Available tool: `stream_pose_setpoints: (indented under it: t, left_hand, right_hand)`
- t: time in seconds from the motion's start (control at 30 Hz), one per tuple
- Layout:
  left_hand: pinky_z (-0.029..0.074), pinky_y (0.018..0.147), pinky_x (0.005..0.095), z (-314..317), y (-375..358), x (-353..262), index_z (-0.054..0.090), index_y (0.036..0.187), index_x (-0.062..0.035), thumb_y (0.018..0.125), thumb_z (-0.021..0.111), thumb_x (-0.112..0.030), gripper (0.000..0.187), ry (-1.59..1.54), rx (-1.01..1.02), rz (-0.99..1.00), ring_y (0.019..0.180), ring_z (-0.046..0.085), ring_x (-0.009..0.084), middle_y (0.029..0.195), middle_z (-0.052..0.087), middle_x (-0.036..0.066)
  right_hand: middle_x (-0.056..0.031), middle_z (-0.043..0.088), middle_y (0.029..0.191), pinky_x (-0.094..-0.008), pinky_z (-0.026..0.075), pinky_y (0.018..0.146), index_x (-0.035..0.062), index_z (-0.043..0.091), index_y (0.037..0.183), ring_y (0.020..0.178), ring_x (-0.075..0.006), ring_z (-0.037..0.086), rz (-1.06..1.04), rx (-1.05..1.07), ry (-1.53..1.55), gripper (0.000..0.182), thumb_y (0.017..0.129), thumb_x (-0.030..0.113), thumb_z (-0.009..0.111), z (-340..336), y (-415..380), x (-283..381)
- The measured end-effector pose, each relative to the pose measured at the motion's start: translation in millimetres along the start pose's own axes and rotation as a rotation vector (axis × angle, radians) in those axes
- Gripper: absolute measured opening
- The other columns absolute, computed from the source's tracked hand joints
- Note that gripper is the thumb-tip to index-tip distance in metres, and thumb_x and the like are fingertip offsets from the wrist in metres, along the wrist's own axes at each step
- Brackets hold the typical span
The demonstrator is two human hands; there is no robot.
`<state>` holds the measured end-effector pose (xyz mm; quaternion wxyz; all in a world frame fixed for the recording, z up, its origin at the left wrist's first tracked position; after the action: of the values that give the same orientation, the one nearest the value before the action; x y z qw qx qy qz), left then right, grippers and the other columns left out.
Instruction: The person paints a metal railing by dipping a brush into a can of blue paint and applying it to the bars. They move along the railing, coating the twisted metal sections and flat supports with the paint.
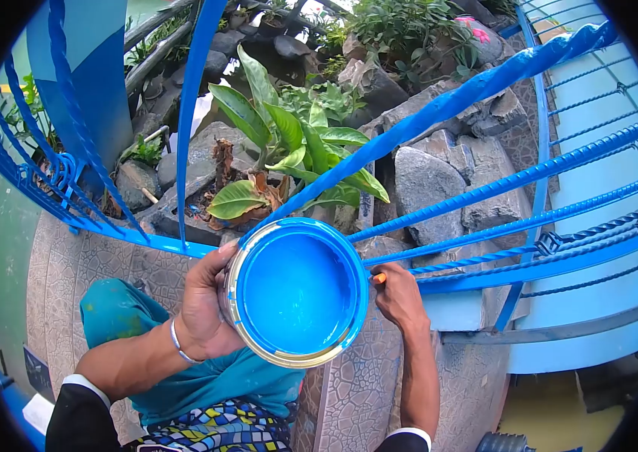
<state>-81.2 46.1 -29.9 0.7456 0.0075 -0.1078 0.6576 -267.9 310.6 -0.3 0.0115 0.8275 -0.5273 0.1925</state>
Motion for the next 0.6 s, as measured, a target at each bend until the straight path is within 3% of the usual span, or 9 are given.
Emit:
stream_pose_setpoints:
  t: [0.1,0.23,0.37,0.47,0.6]
  left_hand:
    - [0.067,0.097,0.0462,-2,1,1,0.072,0.134,-0.0036,0.105,0.069,-0.034,0.042,0.001,-0.007,-0.007,0.104,0.082,0.0273,0.123,0.081,0.013]
    - [0.066,0.098,0.0465,1,1,3,0.071,0.135,-0.0031,0.105,0.068,-0.034,0.044,0.007,0.003,-0.013,0.105,0.081,0.0274,0.124,0.081,0.013]
    - [0.065,0.1,0.0466,9,-2,2,0.071,0.136,-0.003,0.105,0.067,-0.036,0.045,0.018,0.055,-0.007,0.108,0.081,0.027,0.126,0.081,0.013]
    - [0.065,0.101,0.0466,2,2,3,0.071,0.136,-0.0036,0.105,0.067,-0.036,0.045,0.02,0.04,-0.026,0.108,0.081,0.027,0.126,0.081,0.012]
    - [0.064,0.1,0.0469,1,2,5,0.072,0.134,-0.0042,0.104,0.068,-0.036,0.044,0.03,0.012,-0.019,0.108,0.081,0.0272,0.124,0.081,0.013]
  right_hand:
    - [-0.0252,0.075,0.116,-0.0524,0.057,0.093,0.0029,0.078,0.116,0.108,-0.0469,0.071,-0.168,-0.019,-0.005,0.023,0.094,0.009,0.073,10,1,23]
    - [-0.0251,0.075,0.113,-0.0529,0.056,0.094,0.0027,0.077,0.112,0.11,-0.0464,0.07,-0.101,-0.004,-0.165,0.021,0.093,0.01,0.074,14,-4,17]
    - [-0.0256,0.074,0.107,-0.0535,0.056,0.093,0.0017,0.074,0.109,0.107,-0.047,0.07,-0.115,-0.088,0.122,0.019,0.092,0.01,0.075,19,-7,-33]
    - [-0.0243,0.073,0.11,-0.0527,0.055,0.094,0.0008,0.073,0.109,0.109,-0.0461,0.069,-0.098,-0.094,0.25,0.019,0.092,0.008,0.075,18,-13,-16]
    - [-0.0215,0.072,0.108,-0.0532,0.055,0.095,0.0007,0.07,0.107,0.111,-0.0445,0.068,-0.131,-0.041,-0.033,0.021,0.087,0.0,0.073,21,-15,3]
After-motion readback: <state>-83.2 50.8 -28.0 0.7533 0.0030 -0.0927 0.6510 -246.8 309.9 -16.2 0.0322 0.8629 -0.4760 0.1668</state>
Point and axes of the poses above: each hand's wrist, its own y-axis towards the middle knuckle, its own z-axis out of the palm, x = y × z, the point moved 6 cm from there along y, towards the middle knuckle
